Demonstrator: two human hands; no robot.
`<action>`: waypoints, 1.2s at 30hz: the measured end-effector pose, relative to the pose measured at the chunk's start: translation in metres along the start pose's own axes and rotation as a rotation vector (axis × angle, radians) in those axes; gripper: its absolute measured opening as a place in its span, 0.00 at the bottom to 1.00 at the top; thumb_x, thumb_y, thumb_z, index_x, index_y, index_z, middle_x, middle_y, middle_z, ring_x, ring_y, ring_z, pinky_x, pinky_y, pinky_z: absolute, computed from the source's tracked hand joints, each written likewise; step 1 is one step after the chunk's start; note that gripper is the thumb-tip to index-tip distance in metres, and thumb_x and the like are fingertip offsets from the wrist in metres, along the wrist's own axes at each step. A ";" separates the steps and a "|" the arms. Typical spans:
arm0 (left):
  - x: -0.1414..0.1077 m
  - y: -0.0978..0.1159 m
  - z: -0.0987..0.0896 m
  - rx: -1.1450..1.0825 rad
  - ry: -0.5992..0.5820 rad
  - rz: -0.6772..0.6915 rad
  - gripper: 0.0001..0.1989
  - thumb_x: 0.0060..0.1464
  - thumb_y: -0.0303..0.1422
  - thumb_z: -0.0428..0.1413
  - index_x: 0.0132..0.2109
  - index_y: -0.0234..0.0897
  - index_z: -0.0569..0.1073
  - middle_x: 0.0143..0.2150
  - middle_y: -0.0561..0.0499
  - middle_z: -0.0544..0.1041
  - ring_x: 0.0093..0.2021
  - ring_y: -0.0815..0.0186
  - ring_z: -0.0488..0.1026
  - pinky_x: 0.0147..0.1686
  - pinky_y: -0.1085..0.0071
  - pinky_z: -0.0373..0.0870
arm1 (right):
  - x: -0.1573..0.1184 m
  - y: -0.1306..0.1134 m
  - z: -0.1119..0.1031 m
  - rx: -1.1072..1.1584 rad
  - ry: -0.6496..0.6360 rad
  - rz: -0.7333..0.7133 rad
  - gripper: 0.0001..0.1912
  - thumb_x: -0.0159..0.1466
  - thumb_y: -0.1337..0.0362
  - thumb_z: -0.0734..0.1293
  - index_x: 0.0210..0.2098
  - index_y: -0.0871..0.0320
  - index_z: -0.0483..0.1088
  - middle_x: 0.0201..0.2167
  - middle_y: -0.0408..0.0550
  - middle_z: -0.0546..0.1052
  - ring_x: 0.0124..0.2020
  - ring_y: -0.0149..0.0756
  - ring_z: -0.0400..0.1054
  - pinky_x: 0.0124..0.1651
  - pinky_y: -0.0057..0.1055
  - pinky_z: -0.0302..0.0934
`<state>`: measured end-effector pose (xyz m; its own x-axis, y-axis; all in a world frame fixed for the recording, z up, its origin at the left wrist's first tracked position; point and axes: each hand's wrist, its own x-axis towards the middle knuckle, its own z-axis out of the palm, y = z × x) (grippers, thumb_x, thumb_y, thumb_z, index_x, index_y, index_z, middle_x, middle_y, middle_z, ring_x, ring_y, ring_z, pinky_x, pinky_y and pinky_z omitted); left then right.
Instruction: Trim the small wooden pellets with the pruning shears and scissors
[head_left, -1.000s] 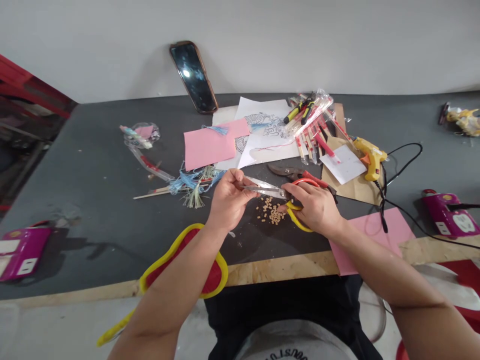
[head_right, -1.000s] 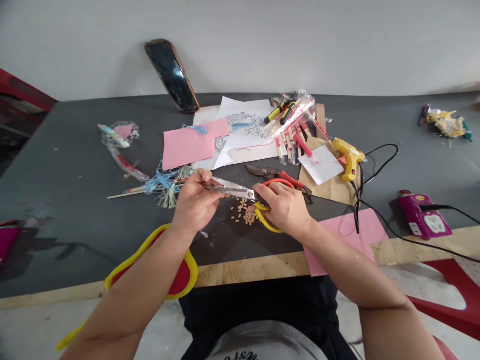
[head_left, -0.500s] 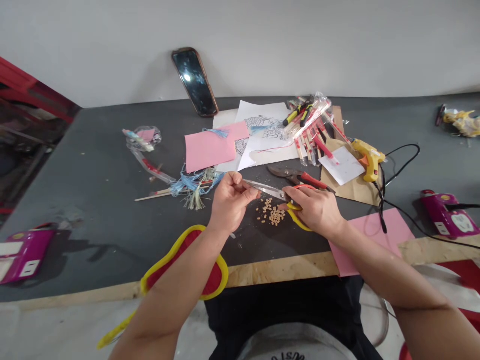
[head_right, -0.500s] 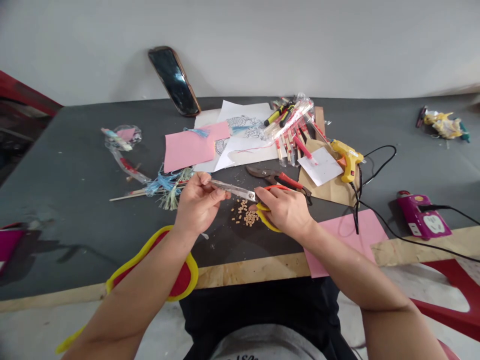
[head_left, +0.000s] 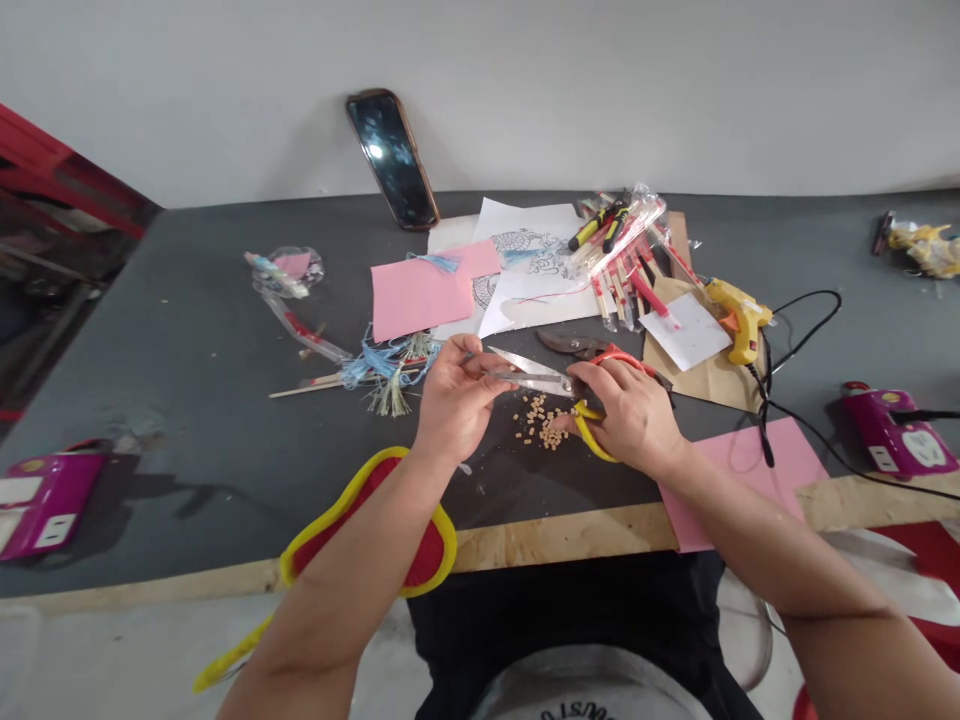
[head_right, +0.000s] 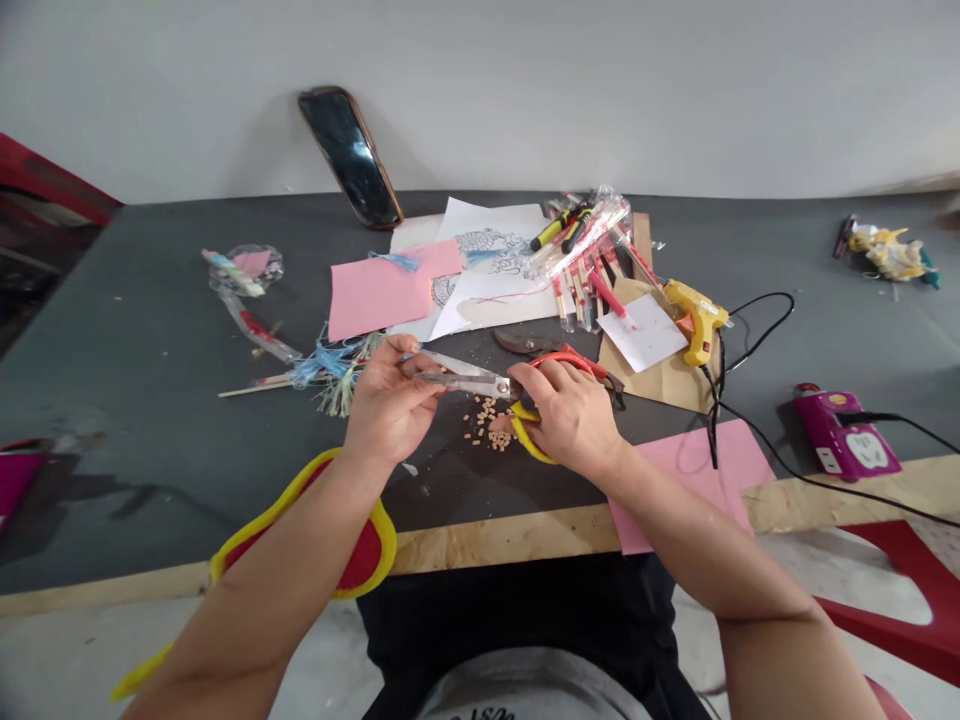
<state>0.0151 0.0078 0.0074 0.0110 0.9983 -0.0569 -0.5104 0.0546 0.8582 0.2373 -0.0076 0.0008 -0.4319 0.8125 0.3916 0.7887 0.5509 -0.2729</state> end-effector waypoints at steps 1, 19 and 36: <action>0.000 -0.001 0.000 0.012 0.001 0.001 0.27 0.36 0.27 0.75 0.38 0.41 0.66 0.26 0.59 0.79 0.28 0.69 0.79 0.31 0.75 0.79 | 0.000 0.000 0.001 -0.013 -0.004 0.008 0.27 0.67 0.42 0.65 0.51 0.59 0.74 0.38 0.52 0.80 0.39 0.43 0.74 0.41 0.35 0.64; -0.001 -0.004 0.000 0.103 -0.013 0.015 0.28 0.38 0.30 0.76 0.38 0.41 0.64 0.25 0.59 0.77 0.28 0.69 0.78 0.32 0.74 0.76 | -0.001 0.003 0.002 0.019 -0.054 0.036 0.22 0.69 0.45 0.64 0.49 0.56 0.76 0.37 0.50 0.81 0.36 0.39 0.75 0.36 0.31 0.60; -0.002 -0.003 -0.009 0.436 -0.125 0.032 0.19 0.48 0.32 0.71 0.39 0.41 0.67 0.30 0.55 0.80 0.32 0.66 0.79 0.36 0.71 0.76 | 0.001 0.013 0.003 0.220 -0.047 0.166 0.27 0.68 0.41 0.63 0.46 0.57 0.77 0.27 0.44 0.77 0.25 0.30 0.67 0.29 0.27 0.56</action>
<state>0.0088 0.0059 0.0003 0.1182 0.9929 0.0119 -0.1025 0.0003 0.9947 0.2456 0.0004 -0.0050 -0.3289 0.9001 0.2857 0.7386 0.4336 -0.5161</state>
